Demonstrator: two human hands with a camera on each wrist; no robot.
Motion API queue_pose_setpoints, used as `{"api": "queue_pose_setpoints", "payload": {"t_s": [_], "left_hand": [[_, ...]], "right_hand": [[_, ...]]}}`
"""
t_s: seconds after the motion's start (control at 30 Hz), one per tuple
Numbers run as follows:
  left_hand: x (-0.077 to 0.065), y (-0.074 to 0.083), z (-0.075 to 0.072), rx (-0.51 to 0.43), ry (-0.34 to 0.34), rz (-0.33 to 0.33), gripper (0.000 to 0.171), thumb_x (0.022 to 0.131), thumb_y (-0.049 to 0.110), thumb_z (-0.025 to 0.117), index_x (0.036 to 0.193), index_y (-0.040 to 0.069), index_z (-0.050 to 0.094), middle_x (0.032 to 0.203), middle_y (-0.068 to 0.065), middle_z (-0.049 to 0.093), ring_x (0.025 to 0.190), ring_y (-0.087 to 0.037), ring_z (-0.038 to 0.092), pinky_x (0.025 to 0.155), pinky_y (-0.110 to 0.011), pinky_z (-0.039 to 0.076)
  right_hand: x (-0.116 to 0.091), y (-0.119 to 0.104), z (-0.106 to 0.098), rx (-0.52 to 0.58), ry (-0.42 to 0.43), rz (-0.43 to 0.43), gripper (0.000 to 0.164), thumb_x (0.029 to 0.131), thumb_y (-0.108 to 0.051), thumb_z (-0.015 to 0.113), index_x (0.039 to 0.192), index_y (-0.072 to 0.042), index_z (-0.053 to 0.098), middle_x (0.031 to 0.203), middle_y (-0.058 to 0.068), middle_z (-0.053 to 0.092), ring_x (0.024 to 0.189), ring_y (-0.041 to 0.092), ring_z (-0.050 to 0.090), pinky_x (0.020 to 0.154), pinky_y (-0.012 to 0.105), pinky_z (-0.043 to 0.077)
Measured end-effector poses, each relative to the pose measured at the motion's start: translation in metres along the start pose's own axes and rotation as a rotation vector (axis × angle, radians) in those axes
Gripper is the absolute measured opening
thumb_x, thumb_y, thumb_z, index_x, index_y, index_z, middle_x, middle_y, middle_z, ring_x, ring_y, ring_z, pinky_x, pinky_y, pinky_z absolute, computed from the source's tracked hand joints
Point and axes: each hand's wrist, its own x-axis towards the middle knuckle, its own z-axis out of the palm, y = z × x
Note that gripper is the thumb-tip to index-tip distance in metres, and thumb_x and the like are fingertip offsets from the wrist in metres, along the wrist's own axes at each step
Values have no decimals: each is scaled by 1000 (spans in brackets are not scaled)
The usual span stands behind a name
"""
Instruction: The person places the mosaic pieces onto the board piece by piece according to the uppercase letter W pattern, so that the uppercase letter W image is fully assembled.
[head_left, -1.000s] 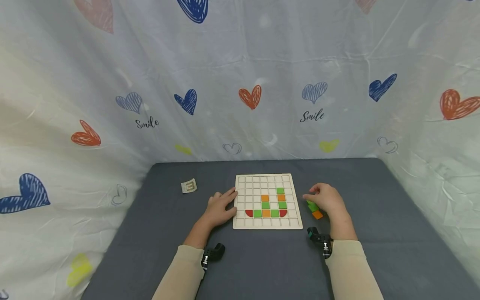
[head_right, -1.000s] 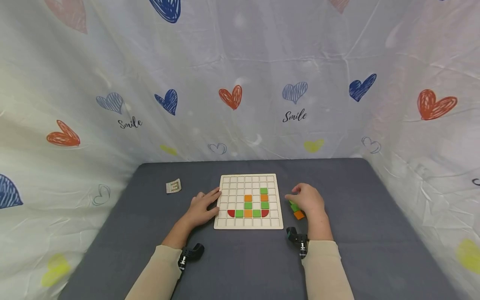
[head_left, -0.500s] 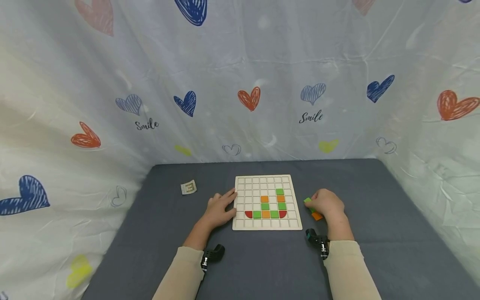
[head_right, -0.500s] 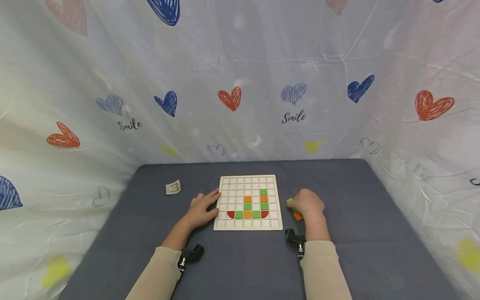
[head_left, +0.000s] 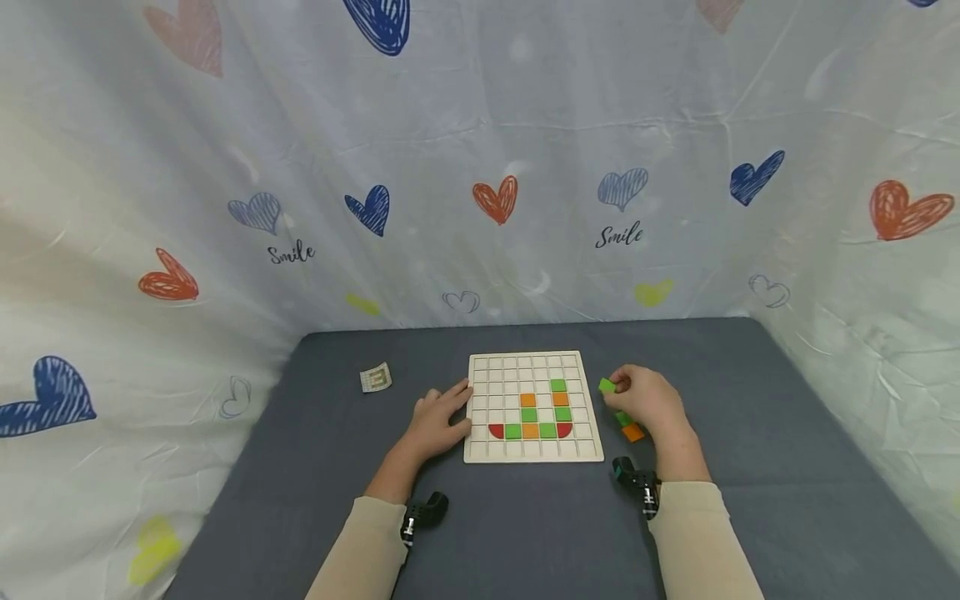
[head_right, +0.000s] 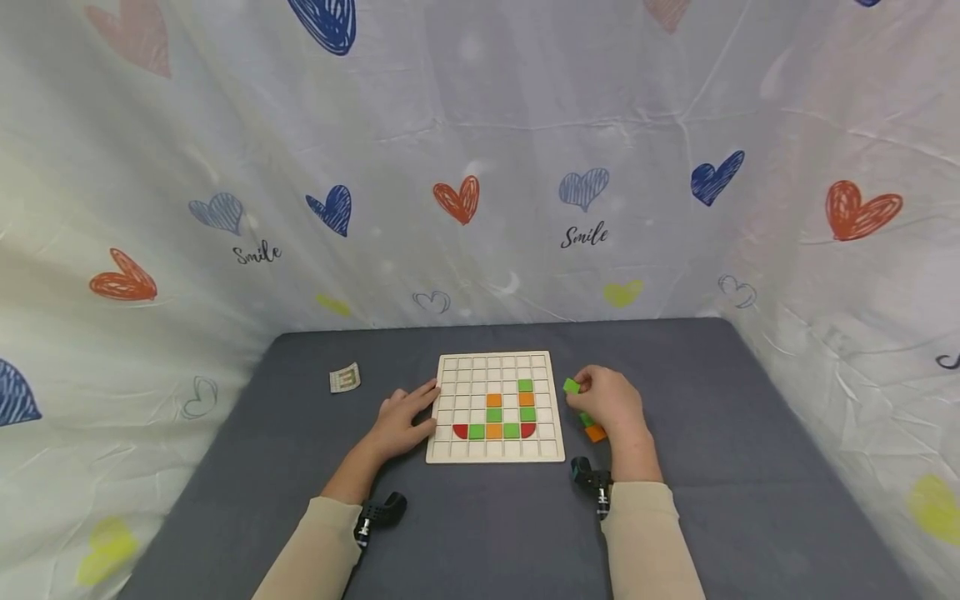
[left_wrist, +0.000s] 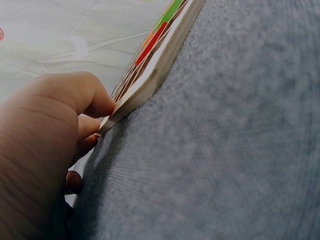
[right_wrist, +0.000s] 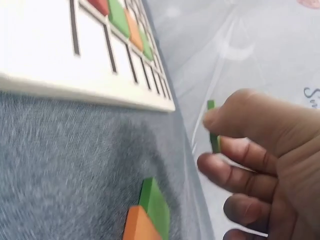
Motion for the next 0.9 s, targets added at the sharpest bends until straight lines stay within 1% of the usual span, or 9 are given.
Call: {"api": "queue_pose_setpoints", "payload": {"t_s": [0.17, 0.3, 0.4, 0.53, 0.63, 0.77, 0.9], "left_hand": [[2, -1, 0, 3, 2, 5, 62, 98, 33, 55, 157, 15, 47, 164, 1, 36, 89, -17, 37, 82, -41, 27], [1, -1, 0, 4, 2, 6, 61, 98, 33, 55, 157, 16, 47, 164, 2, 36, 90, -17, 38, 82, -41, 27], [0, -1, 0, -2, -2, 4, 61, 98, 33, 55, 157, 16, 47, 164, 2, 36, 89, -17, 38, 81, -41, 27], [-1, 0, -1, -3, -7, -5, 62, 98, 33, 54, 157, 16, 46, 164, 2, 36, 89, -17, 38, 81, -41, 27], [-1, 0, -2, -2, -8, -9, 62, 98, 32, 55, 157, 16, 46, 164, 1, 36, 90, -17, 38, 81, -41, 27], [-1, 1, -3, 2, -9, -9, 61, 99, 32, 56, 157, 16, 46, 164, 1, 36, 91, -18, 39, 82, -41, 28], [-1, 3, -3, 5, -10, -5, 61, 99, 33, 56, 157, 16, 46, 164, 1, 36, 91, -18, 39, 82, -42, 29]], "right_hand": [[2, -10, 0, 69, 13, -37, 36, 90, -27, 76, 118, -5, 71, 106, 12, 68, 85, 27, 60, 74, 43, 49], [-1, -20, 0, 128, 12, -85, 34, 92, -23, 75, 121, -5, 72, 108, 12, 68, 86, 27, 58, 72, 41, 48], [-4, -31, 3, 161, 11, -133, 33, 93, -20, 76, 122, -5, 72, 109, 12, 69, 83, 25, 56, 69, 40, 47], [-7, -46, 10, 200, 12, -191, 32, 92, -20, 78, 121, -7, 73, 110, 12, 70, 73, 22, 51, 61, 36, 43], [-9, -57, 17, 238, -2, -217, 30, 92, -20, 78, 119, -11, 74, 111, 9, 70, 69, 21, 49, 58, 35, 41], [-11, -70, 25, 274, -22, -268, 27, 90, -20, 80, 116, -14, 76, 114, 6, 68, 71, 21, 51, 59, 37, 44], [-12, -81, 32, 292, -37, -305, 25, 89, -21, 81, 114, -15, 78, 109, 4, 66, 73, 21, 50, 63, 38, 45]]}}
